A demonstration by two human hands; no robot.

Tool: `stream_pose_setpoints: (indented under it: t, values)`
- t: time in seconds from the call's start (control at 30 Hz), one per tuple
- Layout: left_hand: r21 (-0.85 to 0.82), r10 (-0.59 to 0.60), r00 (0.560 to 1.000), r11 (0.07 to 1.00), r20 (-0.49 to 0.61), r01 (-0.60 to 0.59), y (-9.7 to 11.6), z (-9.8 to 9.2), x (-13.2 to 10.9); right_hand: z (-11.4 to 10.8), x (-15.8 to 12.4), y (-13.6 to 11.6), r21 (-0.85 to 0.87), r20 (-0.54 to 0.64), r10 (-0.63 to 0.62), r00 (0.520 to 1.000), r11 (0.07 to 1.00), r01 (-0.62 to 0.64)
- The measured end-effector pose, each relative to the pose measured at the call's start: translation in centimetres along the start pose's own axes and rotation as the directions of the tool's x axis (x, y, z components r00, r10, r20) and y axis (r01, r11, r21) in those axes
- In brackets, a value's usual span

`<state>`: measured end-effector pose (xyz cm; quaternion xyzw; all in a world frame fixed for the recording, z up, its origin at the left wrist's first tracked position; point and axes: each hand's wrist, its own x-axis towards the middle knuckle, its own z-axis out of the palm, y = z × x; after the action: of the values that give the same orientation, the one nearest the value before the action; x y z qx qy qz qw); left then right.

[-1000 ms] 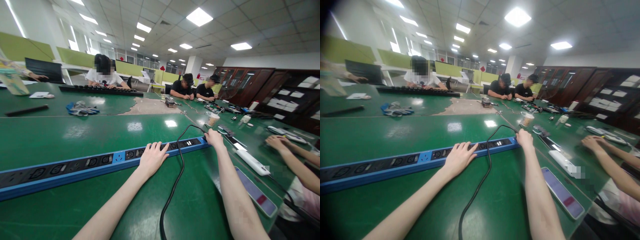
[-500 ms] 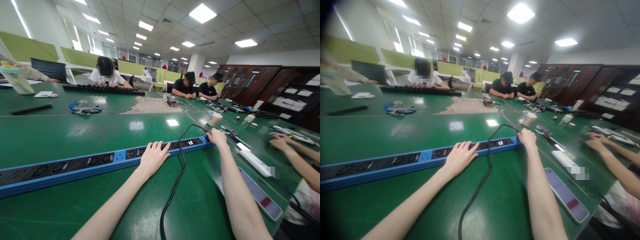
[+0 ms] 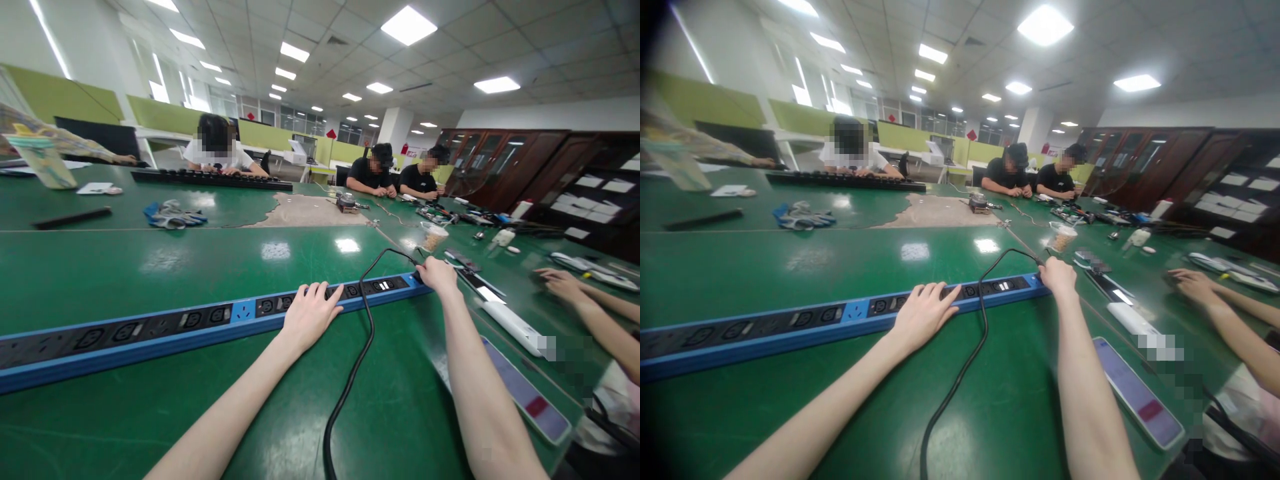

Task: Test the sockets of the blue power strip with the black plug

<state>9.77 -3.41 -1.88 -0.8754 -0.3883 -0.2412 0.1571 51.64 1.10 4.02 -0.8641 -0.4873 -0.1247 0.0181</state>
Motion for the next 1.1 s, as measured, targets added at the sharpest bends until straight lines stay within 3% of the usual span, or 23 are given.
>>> stream_pose_setpoints:
  t: [0.33, 0.6, 0.73, 0.93, 1.0, 1.1]
  values:
    - [0.0, 0.006, 1.0, 1.0, 0.005, -0.006, -0.1, -0.1, 0.0, -1.2, -0.5, 0.8, 0.011, 0.049, -0.076, 0.996, 0.997, 0.076]
    - [0.019, 0.015, 1.0, 1.0, 0.01, -0.015, 0.0, -0.1, 0.1, -0.4, -0.8, 0.4, 0.022, -0.004, -0.025, 1.0, 0.999, 0.026]
    - [0.012, 0.021, 1.0, 1.0, 0.021, -0.021, -0.1, -0.3, 0.1, -2.1, -0.9, 0.7, 0.046, -0.029, -0.023, 0.999, 0.999, 0.025]
    - [-0.003, 0.014, 1.0, 1.0, 0.012, -0.014, -0.1, -0.2, 0.0, -5.3, -0.6, 2.4, 0.099, -0.175, -0.01, 0.984, 0.995, 0.027]
    - [-0.004, 0.012, 1.0, 1.0, 0.008, -0.012, -0.1, -0.2, 0.0, -4.9, -0.3, 3.1, 0.082, -0.19, -0.037, 0.981, 0.995, 0.053]
    - [-0.001, 0.012, 1.0, 1.0, 0.008, -0.012, -0.1, 0.0, 0.0, -2.8, 0.2, 4.2, 0.143, -0.164, 0.049, 0.985, 0.989, -0.025]
